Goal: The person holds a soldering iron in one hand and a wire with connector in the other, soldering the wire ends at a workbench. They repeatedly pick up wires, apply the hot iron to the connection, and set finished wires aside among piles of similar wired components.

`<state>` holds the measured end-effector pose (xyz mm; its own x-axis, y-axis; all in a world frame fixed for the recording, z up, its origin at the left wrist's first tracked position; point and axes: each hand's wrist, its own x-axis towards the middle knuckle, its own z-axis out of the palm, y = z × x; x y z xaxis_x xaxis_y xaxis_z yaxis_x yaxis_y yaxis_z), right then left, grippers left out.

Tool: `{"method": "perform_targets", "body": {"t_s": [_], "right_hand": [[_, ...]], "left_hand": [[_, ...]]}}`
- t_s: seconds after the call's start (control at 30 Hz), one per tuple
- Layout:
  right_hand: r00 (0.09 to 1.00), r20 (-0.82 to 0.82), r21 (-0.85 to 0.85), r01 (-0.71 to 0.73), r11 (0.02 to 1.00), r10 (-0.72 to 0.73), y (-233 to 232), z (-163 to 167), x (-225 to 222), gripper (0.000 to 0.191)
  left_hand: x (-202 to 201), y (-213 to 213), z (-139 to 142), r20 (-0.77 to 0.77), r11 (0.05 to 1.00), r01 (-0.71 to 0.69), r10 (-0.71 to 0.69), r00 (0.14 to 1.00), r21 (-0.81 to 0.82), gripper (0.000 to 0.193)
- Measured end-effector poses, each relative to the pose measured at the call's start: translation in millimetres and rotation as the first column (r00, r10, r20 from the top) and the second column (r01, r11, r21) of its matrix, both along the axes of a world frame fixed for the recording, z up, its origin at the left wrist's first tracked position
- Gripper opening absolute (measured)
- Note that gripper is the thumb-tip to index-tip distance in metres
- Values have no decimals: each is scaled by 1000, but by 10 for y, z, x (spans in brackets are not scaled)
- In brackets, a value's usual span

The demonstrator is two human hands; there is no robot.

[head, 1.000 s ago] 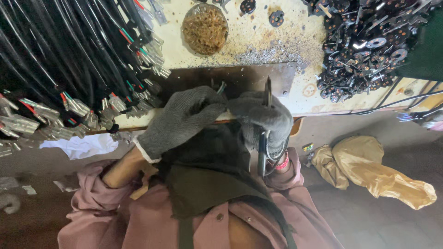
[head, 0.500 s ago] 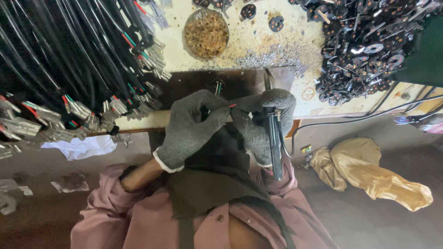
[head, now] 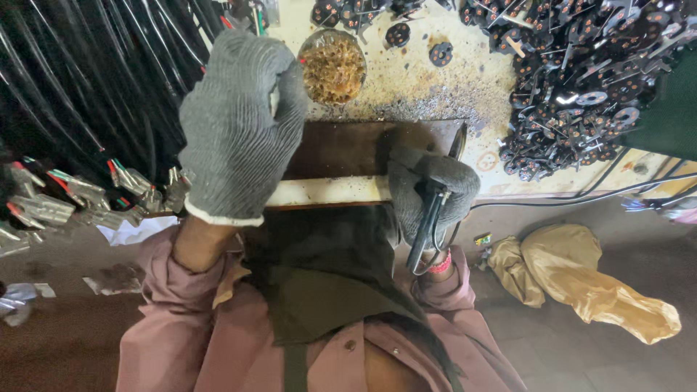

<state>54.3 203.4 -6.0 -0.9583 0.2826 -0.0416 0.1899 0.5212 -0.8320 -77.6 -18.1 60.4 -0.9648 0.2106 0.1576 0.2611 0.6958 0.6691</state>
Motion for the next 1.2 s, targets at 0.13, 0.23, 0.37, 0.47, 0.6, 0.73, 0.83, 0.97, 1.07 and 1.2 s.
{"method": "perform_targets", "body": {"t_s": [0.13, 0.23, 0.37, 0.47, 0.6, 0.73, 0.83, 0.97, 1.07, 1.2], "right_hand": [[990, 137, -17, -44, 999, 46, 4, 163, -109, 18], [983, 158, -95, -75, 993, 90, -78, 283, -194, 23], [899, -262, -58, -377, 924, 350, -93, 261, -285, 39], [900, -101, 58, -420, 905, 424, -41, 213, -256, 41], [905, -185, 67, -376, 924, 382, -24, 161, -186, 45], [887, -207, 49, -413, 910, 414, -19, 148, -168, 50], [890, -180, 22, -422, 906, 419, -6, 138, -178, 49], [879, -229, 50, -418, 907, 418, -16, 103, -179, 49], [918, -202, -41, -355, 934, 341, -62, 84, -148, 44], [950, -181, 42, -251, 967, 254, -110, 86, -102, 42]], "left_hand": [[18, 53, 185, 115, 1000, 2, -2, 993, 0, 13], [288, 38, 154, 333, 980, -19, -48, 942, 197, 12], [636, 0, -310, 512, 875, 162, -407, 757, 456, 12], [806, -30, -598, 530, 837, 244, -508, 679, 490, 15], [772, -34, -633, 572, 847, 269, -512, 640, 458, 17], [603, 51, -417, 652, 843, 281, -533, 539, 458, 19], [561, 104, -250, 496, 894, 339, -445, 746, 293, 16], [565, 93, -199, 297, 937, 315, -348, 889, 152, 13], [559, 86, -275, 311, 912, 387, -411, 857, 138, 16], [611, 167, -366, 325, 950, 298, -311, 893, 90, 14]]}}
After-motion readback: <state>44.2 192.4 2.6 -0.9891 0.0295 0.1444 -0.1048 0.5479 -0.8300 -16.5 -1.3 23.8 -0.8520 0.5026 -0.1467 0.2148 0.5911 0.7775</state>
